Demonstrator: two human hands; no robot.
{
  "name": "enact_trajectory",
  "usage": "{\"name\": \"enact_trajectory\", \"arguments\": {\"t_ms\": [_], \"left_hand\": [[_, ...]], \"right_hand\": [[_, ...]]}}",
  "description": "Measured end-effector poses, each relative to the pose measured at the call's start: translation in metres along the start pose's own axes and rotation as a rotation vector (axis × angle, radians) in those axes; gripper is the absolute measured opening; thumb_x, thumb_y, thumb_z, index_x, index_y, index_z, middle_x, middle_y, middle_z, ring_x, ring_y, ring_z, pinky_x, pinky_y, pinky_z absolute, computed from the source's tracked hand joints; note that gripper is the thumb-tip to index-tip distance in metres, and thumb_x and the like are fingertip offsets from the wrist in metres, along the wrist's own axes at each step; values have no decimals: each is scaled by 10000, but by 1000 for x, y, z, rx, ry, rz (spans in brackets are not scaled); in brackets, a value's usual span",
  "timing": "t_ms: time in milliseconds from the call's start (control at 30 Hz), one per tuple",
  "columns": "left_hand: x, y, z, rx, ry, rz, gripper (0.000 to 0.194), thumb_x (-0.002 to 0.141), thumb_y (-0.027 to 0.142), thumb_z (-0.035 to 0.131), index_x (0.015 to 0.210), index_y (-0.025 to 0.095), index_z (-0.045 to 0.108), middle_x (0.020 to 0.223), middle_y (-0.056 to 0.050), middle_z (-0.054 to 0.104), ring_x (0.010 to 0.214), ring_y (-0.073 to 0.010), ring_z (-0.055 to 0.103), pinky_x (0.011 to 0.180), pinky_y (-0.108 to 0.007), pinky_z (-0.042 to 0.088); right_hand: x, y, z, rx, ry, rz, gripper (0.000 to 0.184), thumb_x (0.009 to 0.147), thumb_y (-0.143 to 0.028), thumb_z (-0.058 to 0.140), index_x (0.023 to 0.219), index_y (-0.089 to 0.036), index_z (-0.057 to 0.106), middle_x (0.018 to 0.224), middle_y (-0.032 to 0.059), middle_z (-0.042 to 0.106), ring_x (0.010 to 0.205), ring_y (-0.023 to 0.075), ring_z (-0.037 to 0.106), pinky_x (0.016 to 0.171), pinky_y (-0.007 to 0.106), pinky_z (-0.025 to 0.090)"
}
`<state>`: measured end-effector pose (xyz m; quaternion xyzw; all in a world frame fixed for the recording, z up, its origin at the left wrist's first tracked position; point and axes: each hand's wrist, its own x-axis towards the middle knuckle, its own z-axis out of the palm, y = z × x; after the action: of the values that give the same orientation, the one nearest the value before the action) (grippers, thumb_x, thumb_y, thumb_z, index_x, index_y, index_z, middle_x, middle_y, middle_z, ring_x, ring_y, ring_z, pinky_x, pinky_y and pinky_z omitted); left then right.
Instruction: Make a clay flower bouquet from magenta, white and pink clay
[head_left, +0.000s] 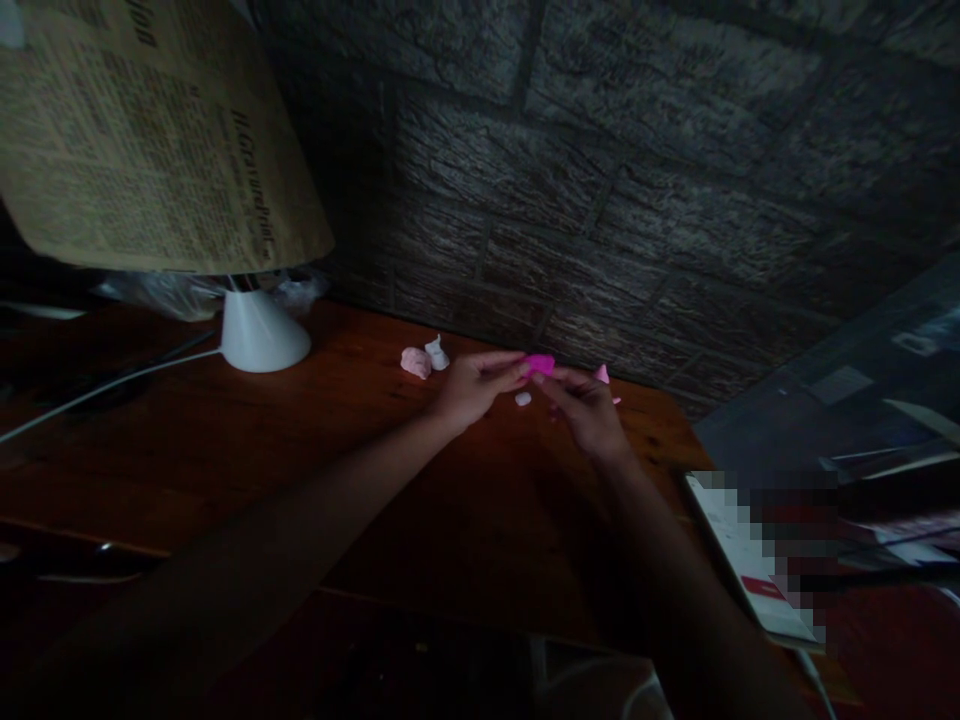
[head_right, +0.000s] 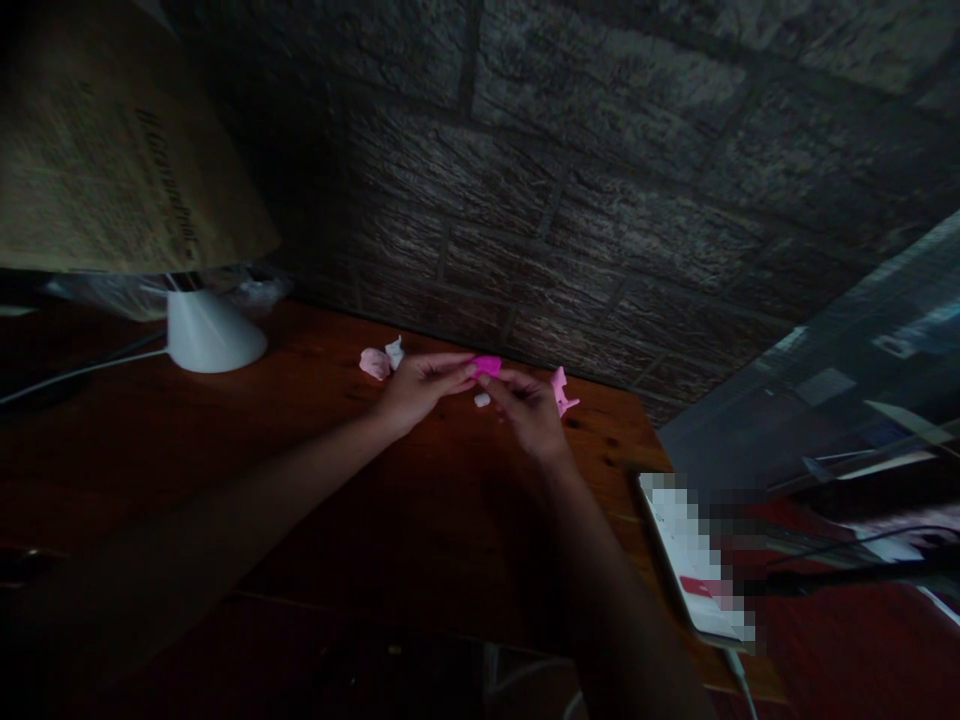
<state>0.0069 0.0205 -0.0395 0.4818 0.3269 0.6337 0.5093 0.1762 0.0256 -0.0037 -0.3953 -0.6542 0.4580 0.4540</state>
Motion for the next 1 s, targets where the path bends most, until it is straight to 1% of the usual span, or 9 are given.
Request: {"name": "enact_trajectory", "arguments": {"t_ms": [133, 233, 300, 433, 533, 600, 667, 800, 1000], "left_hand": [[-2, 1, 3, -51, -22, -36, 345, 763, 289, 815, 1079, 156, 779, 1129, -121, 773, 1064, -242, 719, 1040, -439, 524], [-3, 3, 4, -139, -18, -72, 345, 762, 238, 817, 1095, 162, 767, 1098, -110, 776, 1044, -227, 719, 1025, -431, 529], [-2, 5, 4, -231, -5, -103, 324, 764, 197, 811, 1083, 166, 762, 1075, -94, 775, 1037, -216, 716, 1026, -427, 528], [1, 8, 2, -425, -4, -206, 186, 809, 106, 733, 981, 168, 765, 1056, -67, 772, 1007, -180, 721, 1057, -391, 508], [1, 11, 1, -503, -24, -284, 183, 823, 46, 668, 927, 166, 761, 1018, -58, 775, 970, -163, 727, 1066, -370, 502], [0, 11, 1, -517, -33, -316, 195, 825, 29, 641, 900, 166, 758, 995, -58, 776, 976, -168, 724, 1065, -371, 502], [0, 11, 1, -511, -47, -327, 200, 829, 27, 629, 893, 168, 756, 994, -62, 775, 985, -172, 722, 1069, -376, 499], [-1, 11, 1, -502, -63, -323, 204, 836, 31, 623, 898, 172, 757, 991, -57, 774, 952, -162, 728, 1073, -383, 496], [1, 9, 1, -478, -36, -306, 182, 839, 39, 642, 896, 172, 753, 973, -52, 765, 951, -153, 719, 1066, -380, 494]], "right_hand": [[-1, -1, 0, -80, 13, -14, 325, 697, -539, 818, 794, -229, 805, 624, -3, 686, 512, 100, 474, 480, 234, 391], [-2, -2, 1, -96, 15, -27, 336, 712, -544, 808, 825, -228, 796, 603, -16, 662, 506, 101, 472, 481, 239, 390], [-2, -4, 1, -95, 29, -73, 335, 710, -519, 821, 871, -228, 785, 577, -34, 626, 505, 101, 467, 487, 242, 381], [0, -6, -2, -33, 145, -156, 362, 708, -475, 841, 940, -222, 726, 537, -75, 539, 473, 88, 419, 481, 240, 346], [2, -4, -4, 16, 210, -110, 409, 727, -544, 802, 962, -225, 700, 614, -53, 599, 463, 85, 418, 465, 242, 349], [3, -2, -5, -8, 175, -85, 418, 754, -598, 756, 943, -227, 718, 705, -16, 666, 478, 89, 444, 475, 251, 371], [3, -1, -5, -44, 121, -92, 410, 781, -628, 719, 883, -231, 740, 719, -4, 680, 489, 94, 458, 491, 257, 380], [2, 0, -6, -58, 94, -99, 440, 834, -663, 648, 785, -239, 757, 542, -31, 564, 471, 100, 439, 492, 254, 357], [2, -1, -8, -92, 107, -107, 377, 761, -615, 736, 844, -250, 786, 678, -7, 680, 487, 100, 471, 481, 257, 382]]}}
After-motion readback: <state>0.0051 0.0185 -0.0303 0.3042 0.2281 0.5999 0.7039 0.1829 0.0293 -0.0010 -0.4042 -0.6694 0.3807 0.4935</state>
